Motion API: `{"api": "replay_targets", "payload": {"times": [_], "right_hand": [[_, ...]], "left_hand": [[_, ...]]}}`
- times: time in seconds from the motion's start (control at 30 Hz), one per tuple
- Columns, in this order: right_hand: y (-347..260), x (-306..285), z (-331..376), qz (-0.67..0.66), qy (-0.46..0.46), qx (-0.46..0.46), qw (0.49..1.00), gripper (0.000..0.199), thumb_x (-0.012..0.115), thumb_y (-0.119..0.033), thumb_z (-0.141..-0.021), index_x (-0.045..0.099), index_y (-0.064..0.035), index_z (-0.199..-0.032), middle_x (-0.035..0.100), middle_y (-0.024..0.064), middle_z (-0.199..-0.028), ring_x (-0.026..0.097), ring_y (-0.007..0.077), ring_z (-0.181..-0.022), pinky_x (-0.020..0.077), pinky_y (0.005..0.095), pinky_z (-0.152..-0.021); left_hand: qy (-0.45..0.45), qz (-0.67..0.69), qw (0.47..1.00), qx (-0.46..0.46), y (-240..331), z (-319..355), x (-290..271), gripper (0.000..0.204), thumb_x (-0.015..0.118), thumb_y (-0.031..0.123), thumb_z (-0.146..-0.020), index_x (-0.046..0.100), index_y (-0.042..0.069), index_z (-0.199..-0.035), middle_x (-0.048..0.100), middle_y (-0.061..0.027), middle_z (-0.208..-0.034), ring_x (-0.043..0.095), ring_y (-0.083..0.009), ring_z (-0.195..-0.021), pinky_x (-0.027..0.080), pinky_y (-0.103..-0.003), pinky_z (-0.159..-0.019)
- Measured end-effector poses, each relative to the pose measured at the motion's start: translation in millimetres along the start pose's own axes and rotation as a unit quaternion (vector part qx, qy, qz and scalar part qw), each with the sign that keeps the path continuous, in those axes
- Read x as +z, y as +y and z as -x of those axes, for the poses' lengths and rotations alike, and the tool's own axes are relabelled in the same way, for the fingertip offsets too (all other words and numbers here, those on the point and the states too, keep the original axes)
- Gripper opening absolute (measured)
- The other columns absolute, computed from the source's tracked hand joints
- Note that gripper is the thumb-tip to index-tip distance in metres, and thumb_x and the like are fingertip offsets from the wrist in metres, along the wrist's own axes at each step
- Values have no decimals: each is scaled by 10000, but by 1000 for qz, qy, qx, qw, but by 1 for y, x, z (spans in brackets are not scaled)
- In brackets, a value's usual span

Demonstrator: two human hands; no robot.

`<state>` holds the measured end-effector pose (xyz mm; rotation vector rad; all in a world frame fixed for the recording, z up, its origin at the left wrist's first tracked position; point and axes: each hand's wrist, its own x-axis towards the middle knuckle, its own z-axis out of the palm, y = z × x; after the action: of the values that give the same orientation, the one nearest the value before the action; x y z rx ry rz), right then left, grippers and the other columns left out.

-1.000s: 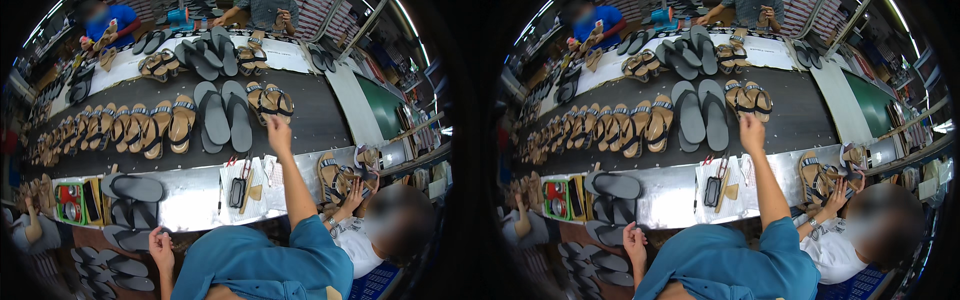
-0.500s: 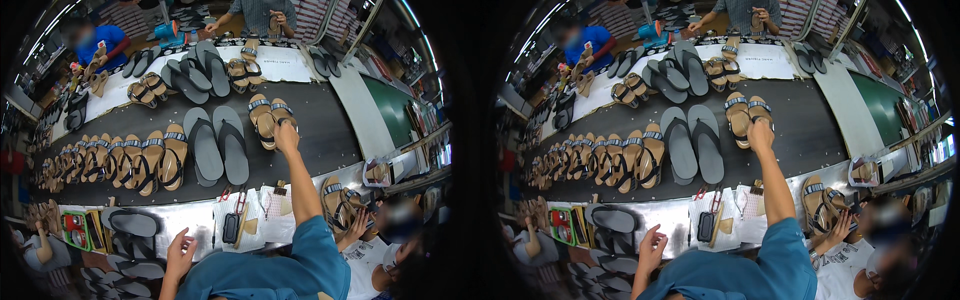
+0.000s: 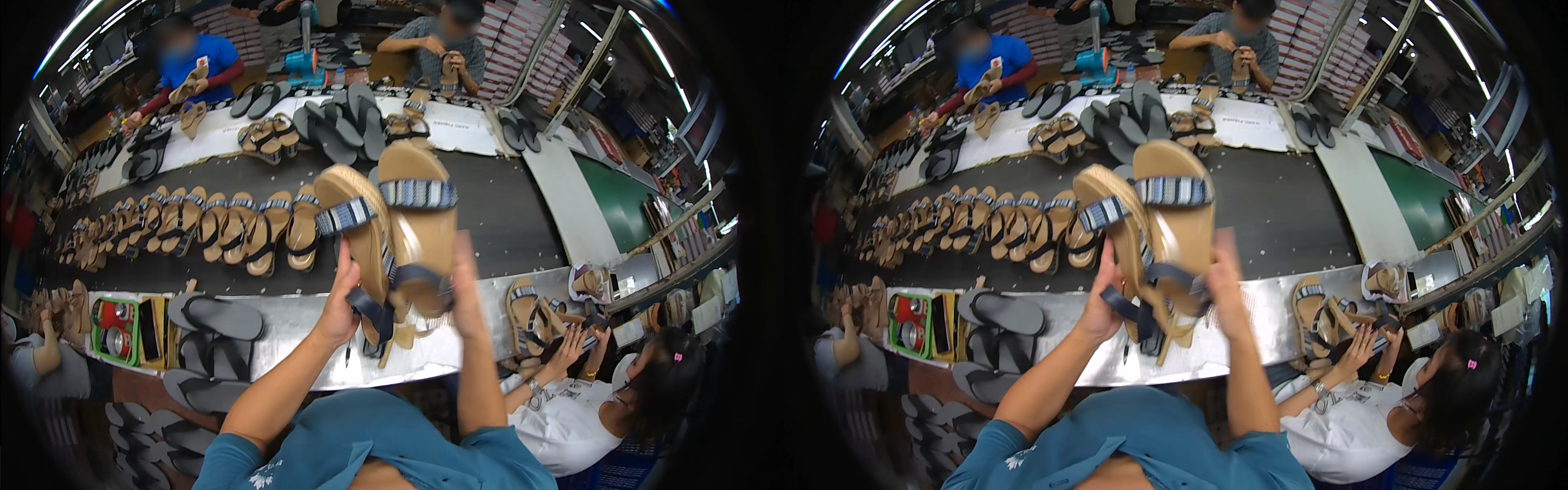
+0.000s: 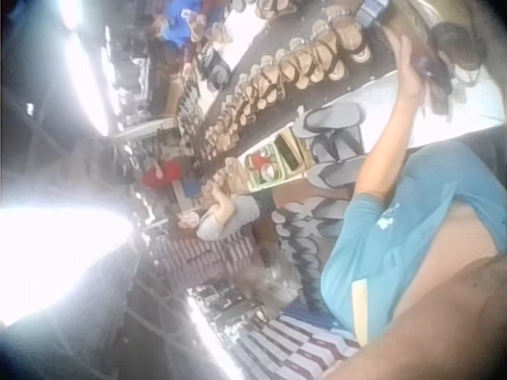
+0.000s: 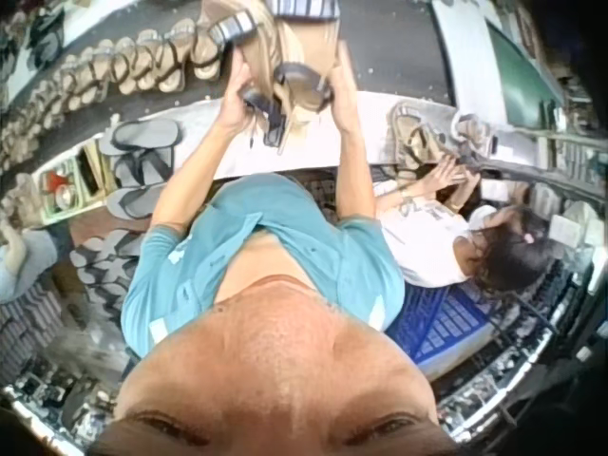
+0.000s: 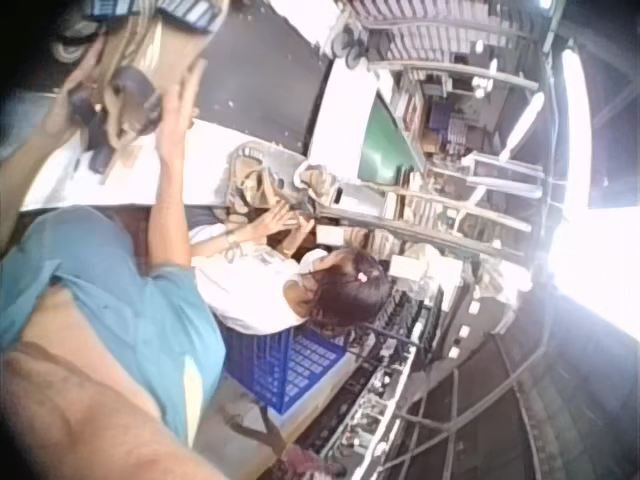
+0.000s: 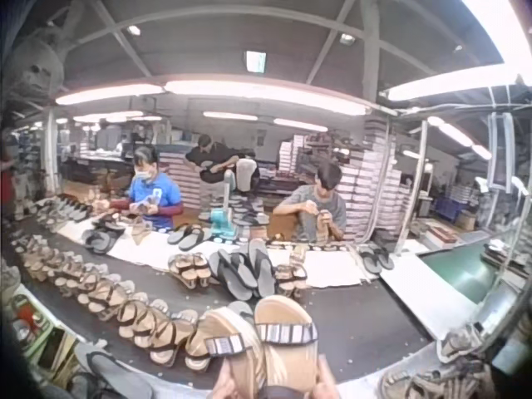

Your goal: The person repeatedly picks up various sandals and flip-flops from a table, turns them over to view the soles and straps, and places them back. The person handles multiple pairs of woven-strap sandals and gray flip-flops throughout the clip.

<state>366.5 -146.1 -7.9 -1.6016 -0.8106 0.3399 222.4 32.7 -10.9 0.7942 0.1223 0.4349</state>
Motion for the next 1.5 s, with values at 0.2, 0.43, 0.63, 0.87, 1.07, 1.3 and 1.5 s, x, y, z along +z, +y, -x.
{"api": "replay_targets", "payload": {"times": [0.2, 0.43, 0.63, 0.87, 1.07, 1.3, 1.5], "right_hand": [[-5, 100, 48, -219, -40, 105, 969, 763, 574, -205, -939, 171, -7, -1556, 392, 168, -1484, 444, 239, -1317, 352, 353, -1101], [-6, 144, 97, -418, -145, 315, 840, 763, 556, -383, -977, 177, -88, -1569, 418, 122, -1479, 487, 199, -1287, 428, 319, -1044], [-30, 176, 97, -397, -149, 406, 810, 640, 526, -459, -987, 392, -25, -1439, 563, 153, -1334, 613, 235, -1151, 516, 364, -971], [-22, 180, 102, -322, -183, 510, 777, 609, 341, -549, -1032, 366, -102, -1445, 533, 159, -1307, 623, 240, -1103, 551, 389, -905], [-23, 190, 101, -336, -136, 490, 792, 550, 366, -495, -1046, 369, -99, -1429, 544, 162, -1243, 624, 260, -1092, 552, 393, -918], [-13, 185, 99, -388, -151, 459, 785, 578, 346, -479, -1055, 312, -79, -1471, 447, 221, -1356, 574, 281, -1179, 500, 436, -1000], [-5, 188, 113, -76, -80, 287, 952, 711, 486, -440, -1018, 225, -33, -1540, 409, 166, -1378, 525, 227, -1164, 501, 351, -904]], "left_hand": [[118, -6, 991, -61, 20, 99, -59, 742, 466, 276, -982, 58, 148, -1589, 329, -150, -1554, 407, -276, -1377, 311, -390, -1142], [216, 29, 971, -96, 60, 173, -56, 803, 493, 564, -944, 265, 61, -1528, 451, -197, -1447, 508, -330, -1268, 453, -475, -1030], [185, 142, 970, -69, 41, 214, -88, 692, 403, 497, -958, 390, 9, -1450, 556, -182, -1334, 584, -309, -1173, 488, -449, -983], [330, 82, 931, -136, 27, 216, -101, 598, 363, 563, -1019, 504, 73, -1332, 634, -69, -1193, 630, -248, -1044, 521, -422, -883], [339, -156, 926, -55, 18, 202, -87, 637, 412, 458, -1044, 273, 65, -1526, 350, -97, -1512, 378, -214, -1369, 288, -393, -1141], [237, -518, 818, 80, -1, 201, -95, 1095, 776, 60, -804, -11, 29, -1565, 263, -191, -1532, 357, -276, -1395, 301, -401, -1162], [255, -570, 773, 112, 2, 193, -92, 949, 746, 70, -833, 132, 13, -1555, 315, -174, -1433, 416, -298, -1350, 416, -424, -1096]]}}
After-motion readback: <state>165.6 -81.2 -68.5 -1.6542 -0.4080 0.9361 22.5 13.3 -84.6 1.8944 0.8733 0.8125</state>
